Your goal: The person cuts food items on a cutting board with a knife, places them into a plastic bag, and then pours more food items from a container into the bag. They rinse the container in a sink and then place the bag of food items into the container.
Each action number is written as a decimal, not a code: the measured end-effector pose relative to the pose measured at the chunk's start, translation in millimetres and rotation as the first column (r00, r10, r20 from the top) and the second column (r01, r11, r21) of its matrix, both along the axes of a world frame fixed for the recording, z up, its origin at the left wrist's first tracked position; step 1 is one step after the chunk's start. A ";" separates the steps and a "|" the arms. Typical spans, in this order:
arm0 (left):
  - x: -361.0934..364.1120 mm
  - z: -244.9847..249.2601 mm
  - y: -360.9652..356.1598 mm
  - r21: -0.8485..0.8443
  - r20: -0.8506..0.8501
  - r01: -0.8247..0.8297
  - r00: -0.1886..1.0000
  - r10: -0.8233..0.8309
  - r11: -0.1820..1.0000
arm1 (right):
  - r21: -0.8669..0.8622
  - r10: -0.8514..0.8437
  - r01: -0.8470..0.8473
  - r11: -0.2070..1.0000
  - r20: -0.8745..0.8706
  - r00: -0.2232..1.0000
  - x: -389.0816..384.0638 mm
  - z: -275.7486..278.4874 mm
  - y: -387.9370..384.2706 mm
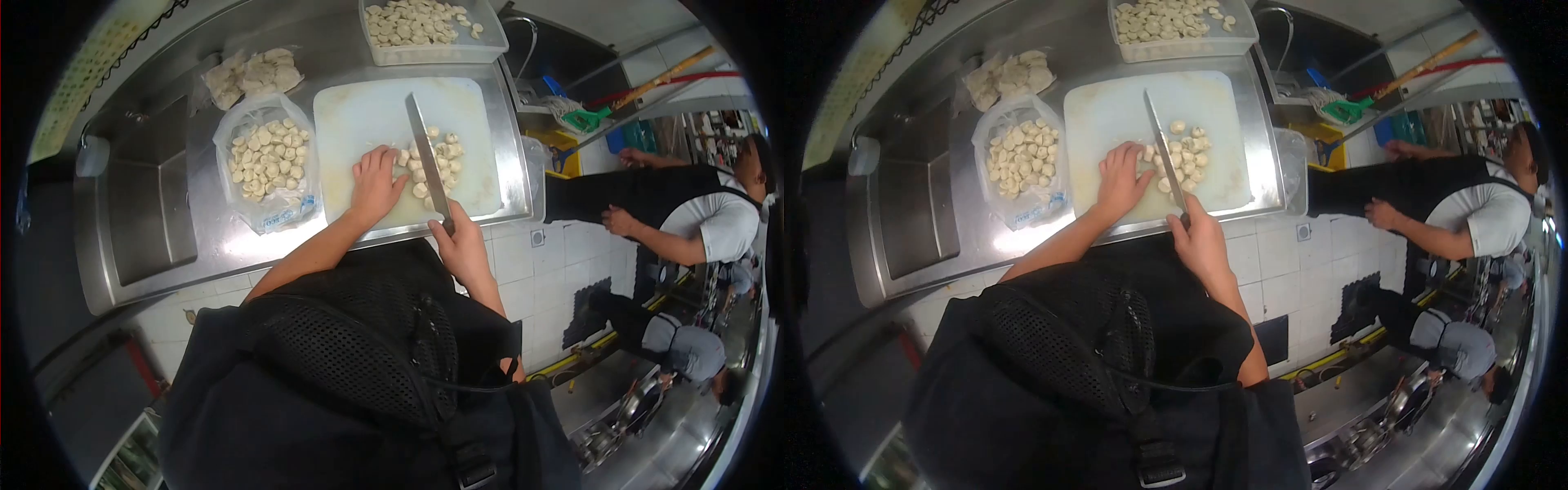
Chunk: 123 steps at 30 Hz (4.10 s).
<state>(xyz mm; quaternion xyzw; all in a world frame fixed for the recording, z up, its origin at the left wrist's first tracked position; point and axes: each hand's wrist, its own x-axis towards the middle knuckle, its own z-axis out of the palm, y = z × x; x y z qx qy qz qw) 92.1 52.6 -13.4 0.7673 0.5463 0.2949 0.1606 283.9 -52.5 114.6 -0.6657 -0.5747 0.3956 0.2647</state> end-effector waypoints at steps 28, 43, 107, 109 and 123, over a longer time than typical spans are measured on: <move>-309.4 18.6 98.7 0.120 -0.172 -0.810 0.552 0.816 0.573 | -0.196 -0.123 0.062 0.979 -0.322 0.939 17.4 -11.3 23.0; -57.0 42.5 125.3 -0.157 0.248 0.178 0.959 -0.136 0.971 | -0.172 -0.367 0.327 0.929 -0.342 0.865 31.9 -10.9 1.2; -84.6 4.1 -28.7 -0.277 0.354 -0.094 0.915 0.192 0.956 | -0.170 0.406 -0.383 0.908 0.128 0.905 -33.8 -25.2 10.1; -84.6 3.3 -26.7 -0.268 0.362 -0.090 0.913 0.187 0.959 | -0.161 0.418 -0.403 0.901 0.071 0.906 -35.0 -27.0 14.2; -82.3 4.9 -22.6 -0.288 0.291 -0.036 0.949 0.123 0.957 | -0.072 0.357 -0.350 0.934 0.220 0.908 -73.9 -73.2 31.5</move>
